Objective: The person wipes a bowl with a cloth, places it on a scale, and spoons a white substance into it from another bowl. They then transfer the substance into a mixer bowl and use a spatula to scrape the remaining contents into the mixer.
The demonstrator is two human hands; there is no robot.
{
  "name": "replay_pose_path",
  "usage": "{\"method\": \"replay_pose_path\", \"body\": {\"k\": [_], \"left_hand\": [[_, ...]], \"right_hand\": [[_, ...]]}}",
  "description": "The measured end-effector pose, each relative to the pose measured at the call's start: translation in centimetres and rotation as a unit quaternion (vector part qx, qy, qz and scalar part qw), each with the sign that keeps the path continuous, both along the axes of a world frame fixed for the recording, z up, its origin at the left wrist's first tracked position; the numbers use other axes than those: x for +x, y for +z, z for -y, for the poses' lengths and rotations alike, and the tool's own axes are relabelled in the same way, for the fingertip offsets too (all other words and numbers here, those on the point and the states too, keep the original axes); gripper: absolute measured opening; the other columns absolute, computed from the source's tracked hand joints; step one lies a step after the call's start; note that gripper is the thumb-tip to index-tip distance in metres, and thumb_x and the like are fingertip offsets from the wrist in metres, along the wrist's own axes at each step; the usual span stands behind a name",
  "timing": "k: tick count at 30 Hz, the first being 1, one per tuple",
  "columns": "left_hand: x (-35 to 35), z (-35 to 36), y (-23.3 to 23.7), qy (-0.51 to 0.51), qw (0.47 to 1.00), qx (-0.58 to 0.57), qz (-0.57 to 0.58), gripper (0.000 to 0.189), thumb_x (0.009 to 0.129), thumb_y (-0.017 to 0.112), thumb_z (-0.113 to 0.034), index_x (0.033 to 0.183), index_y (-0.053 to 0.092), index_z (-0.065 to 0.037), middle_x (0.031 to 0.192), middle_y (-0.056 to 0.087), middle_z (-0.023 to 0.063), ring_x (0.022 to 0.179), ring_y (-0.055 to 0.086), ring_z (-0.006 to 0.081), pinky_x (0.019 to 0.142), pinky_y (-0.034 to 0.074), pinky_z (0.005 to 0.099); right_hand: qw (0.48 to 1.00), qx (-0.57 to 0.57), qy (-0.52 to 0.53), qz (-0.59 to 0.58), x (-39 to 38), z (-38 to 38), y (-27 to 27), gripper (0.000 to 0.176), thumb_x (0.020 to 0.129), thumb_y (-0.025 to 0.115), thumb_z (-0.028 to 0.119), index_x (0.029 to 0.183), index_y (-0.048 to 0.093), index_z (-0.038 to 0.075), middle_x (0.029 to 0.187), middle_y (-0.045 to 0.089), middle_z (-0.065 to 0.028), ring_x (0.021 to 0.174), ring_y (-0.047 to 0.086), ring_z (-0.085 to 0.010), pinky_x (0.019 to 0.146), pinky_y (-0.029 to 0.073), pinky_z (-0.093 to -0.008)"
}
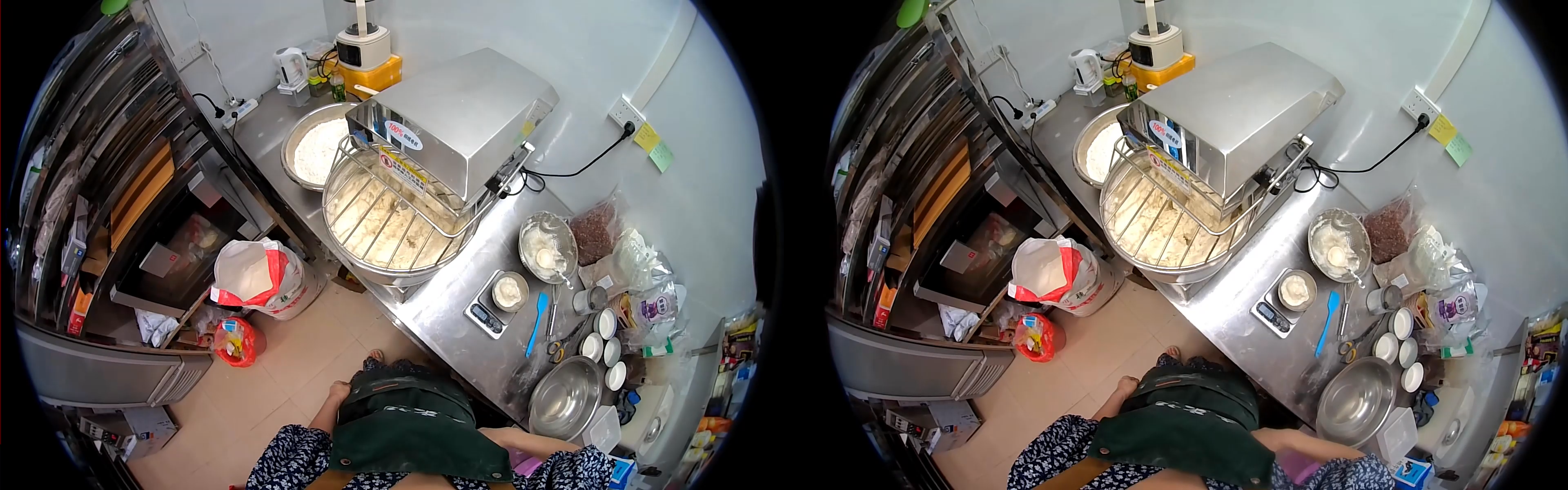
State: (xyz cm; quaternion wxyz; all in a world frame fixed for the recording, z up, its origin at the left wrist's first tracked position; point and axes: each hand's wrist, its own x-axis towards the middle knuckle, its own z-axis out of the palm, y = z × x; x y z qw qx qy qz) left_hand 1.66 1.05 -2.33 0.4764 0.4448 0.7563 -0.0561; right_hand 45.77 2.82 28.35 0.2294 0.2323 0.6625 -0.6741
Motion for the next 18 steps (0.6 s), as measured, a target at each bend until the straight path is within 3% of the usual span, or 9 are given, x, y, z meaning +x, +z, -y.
{"method": "replay_pose_path", "body": {"k": [9,18], "left_hand": [[-0.1,0.1,-0.9,-0.033,0.999,0.011,-0.006,0.035,0.080,0.048,-0.030,0.093,0.071,-0.007,0.104,0.064,0.0181,0.100,0.061,0.0306,0.091,0.047,0.0367],[0.1,0.2,-0.7,0.005,1.000,-0.006,-0.004,0.037,0.080,0.048,-0.031,0.095,0.070,-0.006,0.106,0.064,0.0178,0.102,0.061,0.0308,0.092,0.046,0.0372]], "right_hand": [[1.000,0.006,0.007,-0.019,0.6,0.3,-1.2,0.043,0.080,0.059,0.033,0.104,0.060,-0.002,0.106,0.061,-0.0257,0.099,0.058,-0.0398,0.079,0.047,-0.0426],[0.999,0.003,0.020,-0.037,0.8,0.1,-1.7,0.044,0.077,0.062,0.035,0.101,0.062,-0.001,0.103,0.061,-0.0252,0.097,0.059,-0.0391,0.076,0.047,-0.0424]]}}
